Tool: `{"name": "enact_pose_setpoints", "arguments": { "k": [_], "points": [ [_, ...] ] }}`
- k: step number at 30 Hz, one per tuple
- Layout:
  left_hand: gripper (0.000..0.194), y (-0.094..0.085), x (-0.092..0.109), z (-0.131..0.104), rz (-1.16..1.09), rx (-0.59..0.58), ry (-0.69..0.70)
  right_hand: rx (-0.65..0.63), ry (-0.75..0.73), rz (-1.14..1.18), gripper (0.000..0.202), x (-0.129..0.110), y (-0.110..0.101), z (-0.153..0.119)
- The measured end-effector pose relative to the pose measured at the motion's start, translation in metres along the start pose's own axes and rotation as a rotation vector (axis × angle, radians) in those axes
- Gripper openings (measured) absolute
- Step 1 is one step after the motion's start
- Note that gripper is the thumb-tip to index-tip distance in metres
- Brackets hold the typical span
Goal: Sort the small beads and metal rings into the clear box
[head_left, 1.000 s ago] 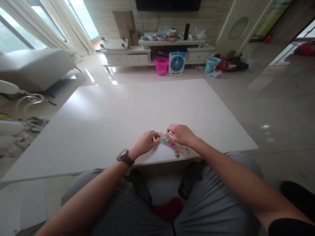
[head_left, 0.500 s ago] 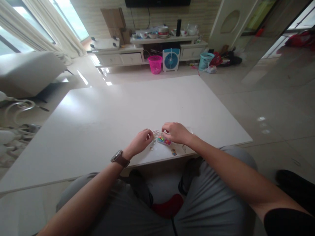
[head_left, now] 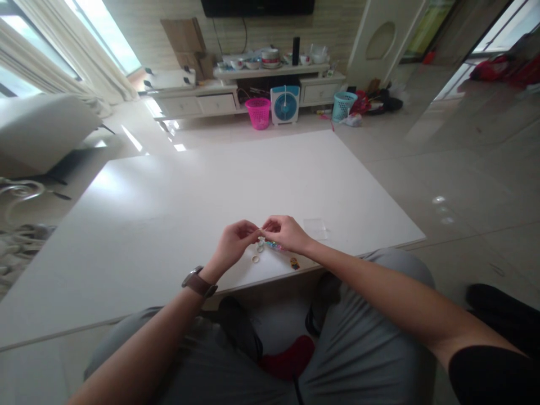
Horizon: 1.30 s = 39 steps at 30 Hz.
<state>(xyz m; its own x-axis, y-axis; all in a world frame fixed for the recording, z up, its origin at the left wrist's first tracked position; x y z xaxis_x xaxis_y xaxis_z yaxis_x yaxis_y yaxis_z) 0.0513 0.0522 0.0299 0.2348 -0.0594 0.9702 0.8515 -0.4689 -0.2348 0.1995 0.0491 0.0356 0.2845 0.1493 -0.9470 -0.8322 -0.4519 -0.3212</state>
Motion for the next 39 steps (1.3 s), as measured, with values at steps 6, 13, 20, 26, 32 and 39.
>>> {"name": "enact_pose_setpoints", "arguments": {
  "k": [6, 13, 20, 26, 32, 39],
  "points": [
    [0.032, -0.005, 0.007, -0.003, -0.032, 0.060, -0.015, 0.011, 0.018, 0.087, 0.024, -0.002, -0.002, -0.001],
    [0.030, -0.004, 0.018, -0.006, 0.017, 0.104, -0.034, 0.004, 0.070, 0.318, 0.026, 0.004, -0.004, -0.001],
    [0.025, 0.004, 0.013, -0.007, 0.087, 0.042, -0.061, -0.024, 0.081, 0.211, 0.018, 0.009, -0.005, -0.002],
    [0.038, 0.003, 0.000, -0.005, -0.037, -0.004, -0.079, 0.057, 0.089, -0.030, 0.008, 0.002, -0.028, 0.006],
    [0.036, -0.007, 0.001, -0.002, -0.002, 0.046, -0.070, -0.039, 0.133, -0.494, 0.017, -0.002, -0.042, 0.014],
    [0.027, -0.007, 0.005, -0.005, 0.078, 0.017, -0.042, -0.157, 0.146, -0.681, 0.020, 0.003, -0.033, 0.012]
  ]
}}
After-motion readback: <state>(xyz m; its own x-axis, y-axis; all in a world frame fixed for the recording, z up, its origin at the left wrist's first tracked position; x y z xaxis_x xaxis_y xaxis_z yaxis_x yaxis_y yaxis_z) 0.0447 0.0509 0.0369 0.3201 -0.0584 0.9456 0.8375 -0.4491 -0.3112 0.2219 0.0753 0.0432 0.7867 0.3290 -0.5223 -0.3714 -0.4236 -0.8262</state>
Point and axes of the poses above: each hand's wrist, its own z-axis towards the middle knuckle, its own y-axis out of the palm, x = y × z, the point moved 7 cm from there along z, towards the middle knuckle, and after that the axes turned 11 degrees about -x, right-handed, at the moved point
